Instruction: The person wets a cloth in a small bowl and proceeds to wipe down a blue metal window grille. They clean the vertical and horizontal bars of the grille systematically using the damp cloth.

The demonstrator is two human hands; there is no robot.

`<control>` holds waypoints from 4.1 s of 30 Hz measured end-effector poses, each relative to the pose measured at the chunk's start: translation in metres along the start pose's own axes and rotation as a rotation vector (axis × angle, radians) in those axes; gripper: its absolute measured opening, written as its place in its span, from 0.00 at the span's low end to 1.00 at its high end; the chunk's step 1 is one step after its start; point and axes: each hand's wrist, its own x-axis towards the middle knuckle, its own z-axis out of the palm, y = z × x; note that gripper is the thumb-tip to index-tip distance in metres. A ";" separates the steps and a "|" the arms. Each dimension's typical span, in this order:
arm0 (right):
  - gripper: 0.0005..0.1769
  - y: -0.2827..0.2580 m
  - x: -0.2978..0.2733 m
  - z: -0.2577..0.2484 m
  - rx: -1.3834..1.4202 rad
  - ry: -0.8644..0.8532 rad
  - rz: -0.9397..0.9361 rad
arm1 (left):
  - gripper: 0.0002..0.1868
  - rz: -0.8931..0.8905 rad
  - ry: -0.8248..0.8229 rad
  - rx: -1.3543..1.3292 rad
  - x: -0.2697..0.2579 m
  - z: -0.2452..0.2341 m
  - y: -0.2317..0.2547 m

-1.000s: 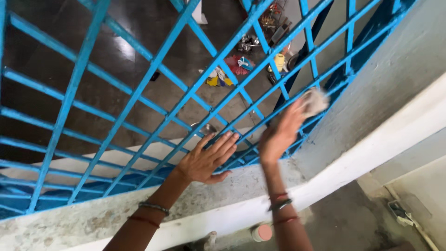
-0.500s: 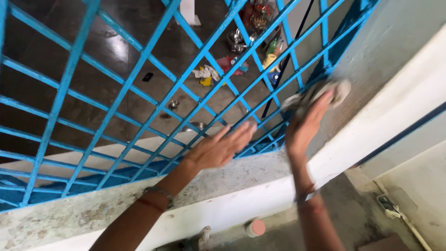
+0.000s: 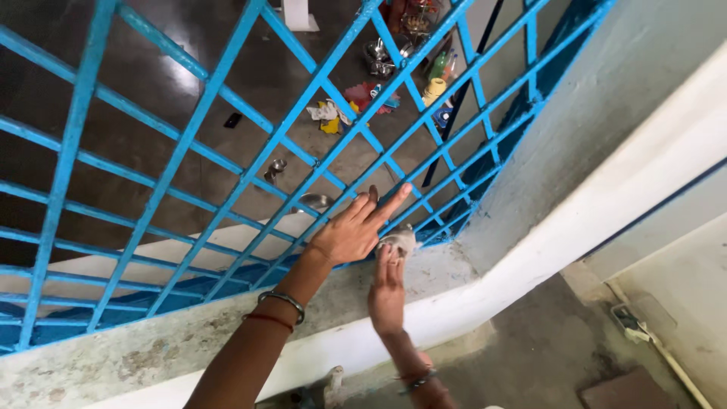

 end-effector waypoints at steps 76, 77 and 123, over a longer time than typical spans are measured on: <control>0.41 -0.100 0.236 -0.195 0.141 0.734 -0.307 | 0.26 -0.413 0.307 -0.042 0.033 -0.086 -0.115; 0.38 -0.105 0.272 -0.218 0.130 0.756 -0.321 | 0.26 -0.418 0.310 -0.039 0.033 -0.084 -0.115; 0.29 -0.196 0.173 -0.123 0.012 0.500 -0.887 | 0.19 -0.626 0.483 -0.430 0.010 -0.152 -0.201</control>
